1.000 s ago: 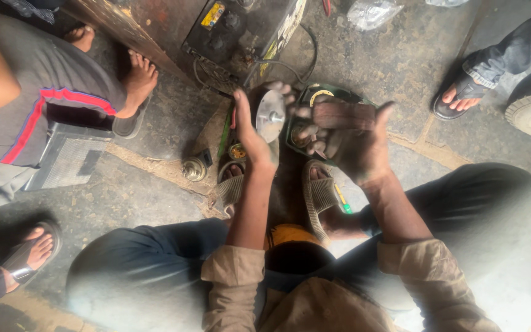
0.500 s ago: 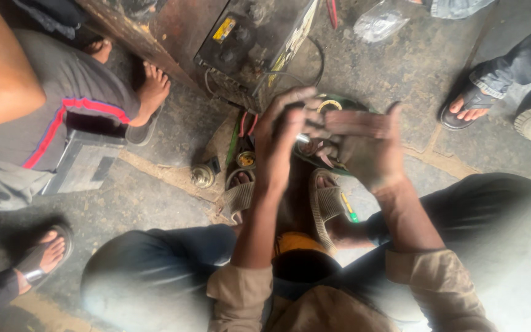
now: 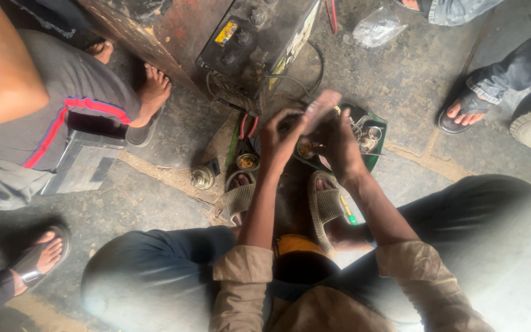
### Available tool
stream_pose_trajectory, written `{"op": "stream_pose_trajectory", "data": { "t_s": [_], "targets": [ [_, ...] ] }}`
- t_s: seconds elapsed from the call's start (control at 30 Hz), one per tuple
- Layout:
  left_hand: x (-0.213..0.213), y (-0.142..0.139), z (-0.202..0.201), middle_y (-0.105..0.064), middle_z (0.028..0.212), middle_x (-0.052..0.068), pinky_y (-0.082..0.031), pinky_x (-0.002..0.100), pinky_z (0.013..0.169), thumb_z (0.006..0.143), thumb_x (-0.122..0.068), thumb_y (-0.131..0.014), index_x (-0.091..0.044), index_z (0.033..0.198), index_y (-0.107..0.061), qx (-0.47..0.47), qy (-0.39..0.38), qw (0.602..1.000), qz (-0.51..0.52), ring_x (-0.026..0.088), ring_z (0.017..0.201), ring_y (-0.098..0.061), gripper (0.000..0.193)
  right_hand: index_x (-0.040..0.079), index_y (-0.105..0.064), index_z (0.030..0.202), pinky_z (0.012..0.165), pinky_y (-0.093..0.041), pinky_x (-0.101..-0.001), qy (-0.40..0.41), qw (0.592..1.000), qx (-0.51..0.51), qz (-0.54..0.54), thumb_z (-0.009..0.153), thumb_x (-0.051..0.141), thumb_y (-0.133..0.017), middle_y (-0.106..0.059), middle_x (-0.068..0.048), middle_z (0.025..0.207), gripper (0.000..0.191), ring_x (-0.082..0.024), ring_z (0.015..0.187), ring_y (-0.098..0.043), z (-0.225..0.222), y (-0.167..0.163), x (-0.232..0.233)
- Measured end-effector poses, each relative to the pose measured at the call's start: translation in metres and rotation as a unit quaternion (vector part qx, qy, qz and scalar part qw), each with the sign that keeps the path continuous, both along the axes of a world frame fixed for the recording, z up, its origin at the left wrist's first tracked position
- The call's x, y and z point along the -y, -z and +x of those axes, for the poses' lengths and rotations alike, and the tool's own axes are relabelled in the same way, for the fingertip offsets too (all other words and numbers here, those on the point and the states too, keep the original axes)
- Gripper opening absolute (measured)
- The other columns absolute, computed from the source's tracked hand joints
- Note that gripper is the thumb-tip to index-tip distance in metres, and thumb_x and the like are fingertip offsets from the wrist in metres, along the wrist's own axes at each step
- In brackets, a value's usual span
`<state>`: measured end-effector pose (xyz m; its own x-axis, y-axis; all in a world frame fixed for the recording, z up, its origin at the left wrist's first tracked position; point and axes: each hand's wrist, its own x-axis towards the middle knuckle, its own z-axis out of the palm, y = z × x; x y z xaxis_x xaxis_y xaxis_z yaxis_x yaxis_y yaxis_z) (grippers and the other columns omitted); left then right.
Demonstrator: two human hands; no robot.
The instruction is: The person scrubs the terminals of a car battery with a wire brush and then wipes them with a cloth. The person repeats the scrubbing and wiping on multiple terminals while seated on the floor.
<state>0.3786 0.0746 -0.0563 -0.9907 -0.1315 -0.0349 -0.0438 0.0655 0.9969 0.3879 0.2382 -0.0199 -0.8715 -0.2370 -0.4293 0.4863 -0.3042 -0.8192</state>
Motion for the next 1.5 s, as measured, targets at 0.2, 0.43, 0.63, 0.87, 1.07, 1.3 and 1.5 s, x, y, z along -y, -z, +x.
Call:
{"op": "stream_pose_trajectory", "data": {
  "t_s": [0.2,0.43,0.63,0.87,1.07,1.3,1.5],
  "targets": [
    [0.003,0.005,-0.004,-0.079,0.109,0.009,-0.056,0.034,0.094,0.093,-0.035,-0.072,-0.009,0.109,-0.077,-0.087,-0.037,0.995,-0.031,0.020,0.104,-0.075,0.031,0.000,-0.060,0.125,0.072,-0.054,-0.0337,0.011,0.978,-0.132,0.162,0.102,0.019,-0.059,-0.070,-0.009,0.104,0.030,-0.017,0.087,-0.065,-0.021,0.012,0.014],
    [0.007,0.010,-0.012,-0.069,0.114,0.007,-0.059,0.034,0.078,0.083,-0.037,-0.073,-0.010,0.124,-0.065,0.162,-0.144,0.951,0.222,0.021,0.103,-0.068,0.050,0.003,-0.066,0.114,0.056,-0.055,-0.0325,0.062,0.982,-0.103,0.147,0.099,0.010,-0.062,-0.074,-0.007,0.095,0.017,-0.017,0.076,-0.072,-0.156,0.023,0.049],
    [0.017,0.024,-0.025,-0.062,0.121,0.011,-0.057,0.042,0.090,0.083,-0.026,-0.072,-0.003,0.125,-0.064,0.101,-0.189,0.921,0.326,0.026,0.112,-0.062,0.049,-0.003,-0.064,0.110,0.050,-0.056,-0.0311,0.108,0.985,-0.076,0.111,0.093,0.014,-0.075,-0.079,-0.012,0.088,0.026,-0.019,0.059,-0.071,-0.237,0.038,0.096],
    [0.029,0.029,-0.052,-0.068,0.117,0.014,-0.052,0.042,0.095,0.094,-0.043,-0.064,-0.003,0.126,-0.065,0.097,-0.240,0.952,0.166,0.027,0.111,-0.066,0.052,-0.006,-0.057,0.121,0.053,-0.053,-0.0364,0.076,0.965,-0.047,0.247,0.089,0.047,-0.082,-0.070,-0.017,0.097,0.067,-0.023,0.065,-0.069,-0.224,0.044,0.076],
    [0.033,0.033,-0.103,-0.072,0.112,0.016,-0.053,0.044,0.096,0.094,-0.050,-0.064,-0.001,0.124,-0.067,0.008,-0.221,0.967,0.129,0.030,0.108,-0.068,0.058,0.003,-0.052,0.149,0.092,-0.057,-0.0428,-0.114,0.990,0.035,-0.070,0.090,0.058,-0.066,-0.066,-0.012,0.132,0.082,-0.026,0.117,-0.065,-0.161,0.029,0.049],
    [0.039,0.046,-0.151,-0.068,0.129,0.015,-0.049,0.049,0.108,0.113,-0.044,-0.047,-0.012,0.133,-0.066,-0.140,-0.175,0.933,-0.282,0.037,0.122,-0.060,0.042,0.005,-0.042,0.155,0.107,-0.051,-0.0426,-0.168,0.977,-0.115,0.066,0.097,0.025,-0.070,-0.062,-0.009,0.140,0.068,-0.025,0.131,-0.059,-0.185,0.054,0.034],
    [0.045,0.042,-0.157,-0.057,0.145,0.011,-0.040,0.063,0.100,0.100,-0.041,-0.058,-0.015,0.146,-0.053,-0.128,-0.037,0.855,-0.501,0.037,0.131,-0.051,0.053,0.002,-0.051,0.146,0.108,-0.054,-0.0415,-0.099,0.870,-0.410,0.254,0.107,0.004,-0.052,-0.066,-0.017,0.136,0.038,-0.029,0.131,-0.063,-0.256,0.060,0.018]
  ]
}}
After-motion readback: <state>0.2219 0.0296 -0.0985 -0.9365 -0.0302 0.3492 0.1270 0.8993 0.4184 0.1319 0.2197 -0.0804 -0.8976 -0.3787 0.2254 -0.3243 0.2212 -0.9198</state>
